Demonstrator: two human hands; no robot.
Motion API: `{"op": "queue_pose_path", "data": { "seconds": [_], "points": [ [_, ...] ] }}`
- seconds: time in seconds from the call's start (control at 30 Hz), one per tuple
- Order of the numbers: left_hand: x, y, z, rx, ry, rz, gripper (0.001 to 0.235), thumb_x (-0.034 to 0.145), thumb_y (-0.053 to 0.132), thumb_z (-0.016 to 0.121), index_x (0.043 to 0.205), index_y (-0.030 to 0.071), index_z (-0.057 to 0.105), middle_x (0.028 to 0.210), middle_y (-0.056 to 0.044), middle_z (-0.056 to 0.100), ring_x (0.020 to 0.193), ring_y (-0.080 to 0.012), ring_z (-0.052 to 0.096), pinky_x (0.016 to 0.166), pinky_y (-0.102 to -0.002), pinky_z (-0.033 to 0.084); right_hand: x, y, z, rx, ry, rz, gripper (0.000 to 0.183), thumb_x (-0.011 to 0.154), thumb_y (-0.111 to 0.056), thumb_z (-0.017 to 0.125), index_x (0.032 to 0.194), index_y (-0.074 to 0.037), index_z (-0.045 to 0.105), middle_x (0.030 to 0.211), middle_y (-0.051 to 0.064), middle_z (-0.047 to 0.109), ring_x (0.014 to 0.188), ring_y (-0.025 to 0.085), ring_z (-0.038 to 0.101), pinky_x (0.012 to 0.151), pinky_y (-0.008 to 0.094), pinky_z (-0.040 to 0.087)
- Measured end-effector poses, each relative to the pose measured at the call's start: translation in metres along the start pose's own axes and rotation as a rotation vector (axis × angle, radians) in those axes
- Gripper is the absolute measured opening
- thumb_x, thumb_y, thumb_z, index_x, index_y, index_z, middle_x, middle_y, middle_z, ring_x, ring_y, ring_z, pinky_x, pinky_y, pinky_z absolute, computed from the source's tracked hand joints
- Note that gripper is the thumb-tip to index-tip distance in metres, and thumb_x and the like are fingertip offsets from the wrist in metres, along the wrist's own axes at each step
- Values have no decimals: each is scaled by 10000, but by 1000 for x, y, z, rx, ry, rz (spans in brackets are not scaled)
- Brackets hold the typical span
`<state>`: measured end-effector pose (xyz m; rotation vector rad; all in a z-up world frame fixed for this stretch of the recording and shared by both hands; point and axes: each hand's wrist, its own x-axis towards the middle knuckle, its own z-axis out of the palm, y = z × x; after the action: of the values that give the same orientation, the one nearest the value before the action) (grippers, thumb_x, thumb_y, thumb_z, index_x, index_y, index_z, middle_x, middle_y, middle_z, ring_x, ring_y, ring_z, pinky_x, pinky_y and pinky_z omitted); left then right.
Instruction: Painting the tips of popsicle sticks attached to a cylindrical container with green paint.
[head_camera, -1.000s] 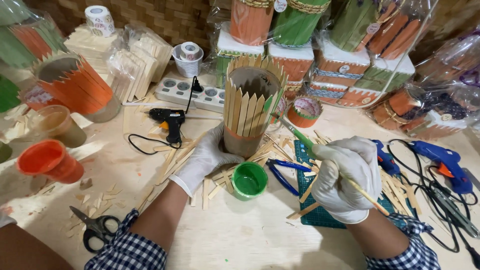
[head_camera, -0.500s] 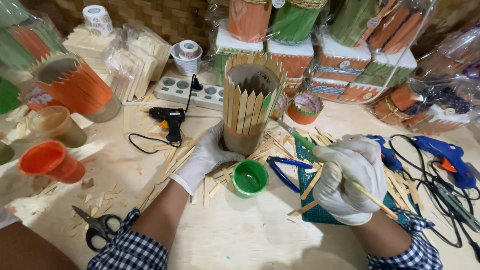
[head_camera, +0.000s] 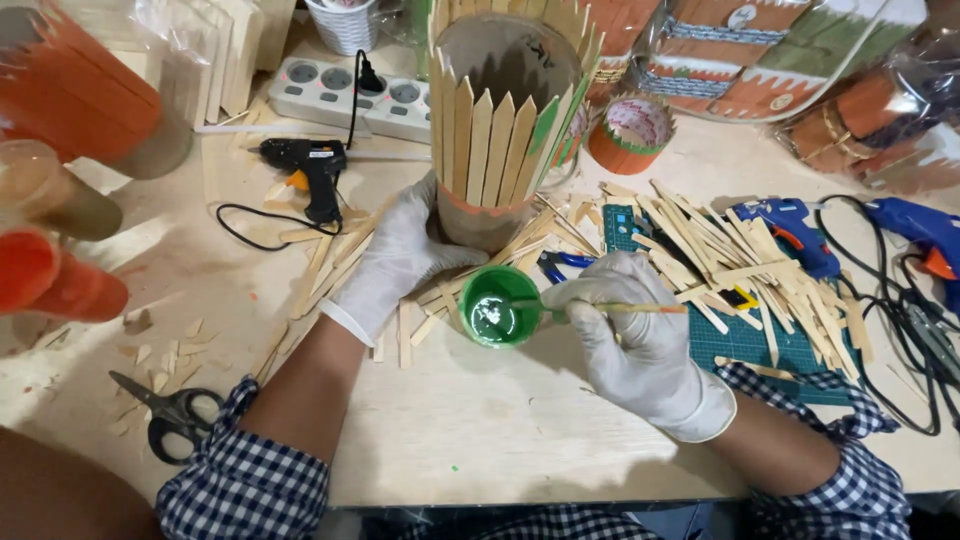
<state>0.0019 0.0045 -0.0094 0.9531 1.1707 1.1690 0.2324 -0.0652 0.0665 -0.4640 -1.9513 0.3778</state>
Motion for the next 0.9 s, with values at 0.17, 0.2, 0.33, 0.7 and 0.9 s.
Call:
{"op": "queue_pose_path", "data": {
  "seconds": [0.17, 0.2, 0.33, 0.7, 0.9],
  "points": [
    [0, 3, 0, -221, 10, -99, 669, 537, -67, 789, 1170, 107, 658, 1247, -182, 707, 1211, -399, 668, 900, -593, 618, -6, 9, 5, -37, -31, 30, 179, 1023, -120, 580, 897, -50, 686, 810, 90, 712, 722, 346, 656, 736, 444, 551],
    [-2, 4, 0, -297, 22, -122, 675, 549, -98, 760, 1185, 109, 662, 1263, -182, 708, 1217, -406, 669, 889, -607, 627, -6, 11, 4, -39, -45, 32, 188, 1027, -125, 565, 899, -57, 685, 823, 78, 714, 735, 336, 657, 746, 440, 549],
    [-1, 3, 0, -453, 61, -165, 698, 574, -162, 702, 1215, 112, 671, 1294, -182, 709, 1229, -419, 673, 868, -635, 644, -11, 16, 1, -59, -140, 13, 115, 1059, -115, 488, 1031, -60, 585, 959, 55, 742, 742, 252, 612, 774, 398, 495],
    [2, -13, -5, -216, 83, -96, 975, 336, -160, 812, 1251, 124, 629, 1303, -100, 708, 1263, -316, 662, 991, -565, 635, -13, 23, 5, -74, -150, 32, 163, 1057, -141, 485, 1042, -38, 610, 971, 31, 748, 759, 249, 604, 748, 383, 494],
    [-8, 48, 17, -879, 169, -596, 475, 786, 291, 636, 1246, 185, 695, 1386, -118, 689, 1327, -398, 612, 1073, -619, 494, -24, 28, -1, -37, -106, -6, 221, 1121, -143, 487, 1331, -213, 487, 1034, 23, 758, 830, 225, 665, 860, 405, 521]
  ]
}}
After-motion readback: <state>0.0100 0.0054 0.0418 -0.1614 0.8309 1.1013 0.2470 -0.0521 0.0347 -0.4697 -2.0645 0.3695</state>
